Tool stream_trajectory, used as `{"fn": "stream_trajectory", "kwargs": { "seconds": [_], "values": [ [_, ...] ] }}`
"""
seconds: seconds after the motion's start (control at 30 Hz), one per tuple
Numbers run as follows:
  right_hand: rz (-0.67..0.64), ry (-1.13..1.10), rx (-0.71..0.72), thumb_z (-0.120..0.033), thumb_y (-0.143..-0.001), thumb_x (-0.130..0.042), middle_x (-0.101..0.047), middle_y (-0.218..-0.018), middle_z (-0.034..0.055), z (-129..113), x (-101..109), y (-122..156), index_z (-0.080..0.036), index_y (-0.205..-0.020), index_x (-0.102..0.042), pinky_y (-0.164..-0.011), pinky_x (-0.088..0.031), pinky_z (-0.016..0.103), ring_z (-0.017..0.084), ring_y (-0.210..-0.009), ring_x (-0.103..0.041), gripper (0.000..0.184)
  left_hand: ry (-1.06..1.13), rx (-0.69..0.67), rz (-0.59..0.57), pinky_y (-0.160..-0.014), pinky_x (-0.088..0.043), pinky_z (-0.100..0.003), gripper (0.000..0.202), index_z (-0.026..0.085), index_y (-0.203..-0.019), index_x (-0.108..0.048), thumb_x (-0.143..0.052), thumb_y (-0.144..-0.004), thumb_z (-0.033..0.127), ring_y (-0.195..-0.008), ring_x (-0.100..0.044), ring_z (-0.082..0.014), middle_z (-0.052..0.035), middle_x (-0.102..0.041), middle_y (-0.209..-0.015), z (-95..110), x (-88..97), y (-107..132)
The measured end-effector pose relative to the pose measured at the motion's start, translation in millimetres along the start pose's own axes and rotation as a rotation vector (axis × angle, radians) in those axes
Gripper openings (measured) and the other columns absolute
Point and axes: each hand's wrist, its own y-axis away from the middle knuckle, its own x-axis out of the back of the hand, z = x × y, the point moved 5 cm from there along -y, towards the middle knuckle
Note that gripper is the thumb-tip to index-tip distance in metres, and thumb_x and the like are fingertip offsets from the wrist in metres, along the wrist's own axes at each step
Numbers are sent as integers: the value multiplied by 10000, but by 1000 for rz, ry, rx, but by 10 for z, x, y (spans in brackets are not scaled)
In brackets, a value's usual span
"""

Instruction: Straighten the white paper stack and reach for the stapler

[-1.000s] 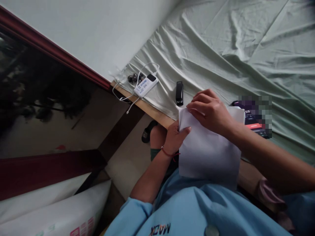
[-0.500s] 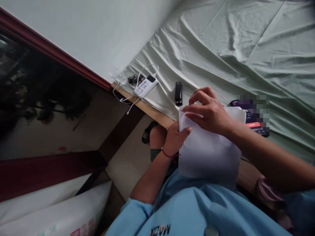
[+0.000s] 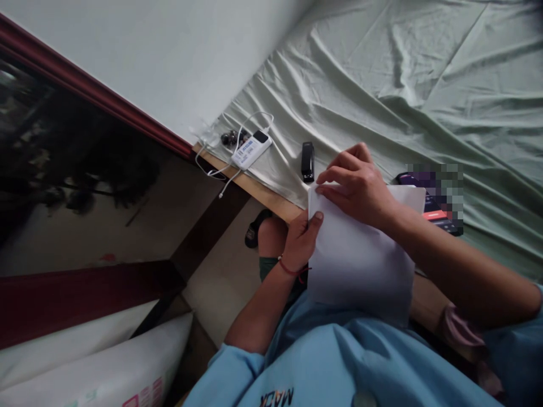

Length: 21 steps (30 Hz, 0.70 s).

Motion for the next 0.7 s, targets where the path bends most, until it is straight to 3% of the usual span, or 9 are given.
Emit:
{"fn": "stream_trajectory", "kwargs": {
  "seconds": [0.23,0.4,0.6,0.7],
  "values": [
    [4,-26,-28,-363,-965,-596,-633,-952,72,7,6,20,-249,-947,-761,-918,-410,470,281,-1021,-485,201,234,6,-105,-563,-372,-235,295,178,-836,-632,-561,-944,444,-604,-439,-121,0,-527,-667,-227,-91,-41],
    [7,-67,-17,-333,-947,-607,-639,-910,69,-6,37,20,-249,-881,-759,-916,-416,470,268,-991,-490,186,207,-6,-84,-564,-377,-225,299,172,-819,-604,-594,-936,447,-610,-437,-113,3,-533,-683,-218,-79,-54],
    [-40,-100,26,-315,-965,-551,-629,-900,55,-2,42,18,-256,-879,-742,-970,-388,495,253,-975,-497,217,214,13,-100,-572,-380,-232,336,185,-880,-622,-567,-948,509,-611,-430,-118,9,-493,-677,-353,-100,-74],
    [-68,-123,66,-307,-969,-531,-633,-918,57,-19,35,-13,-259,-889,-737,-992,-357,502,256,-995,-490,227,103,-26,-47,-555,-393,-230,332,187,-851,-638,-532,-968,479,-613,-454,-128,-10,-520,-673,-258,-59,-64]
  ]
}}
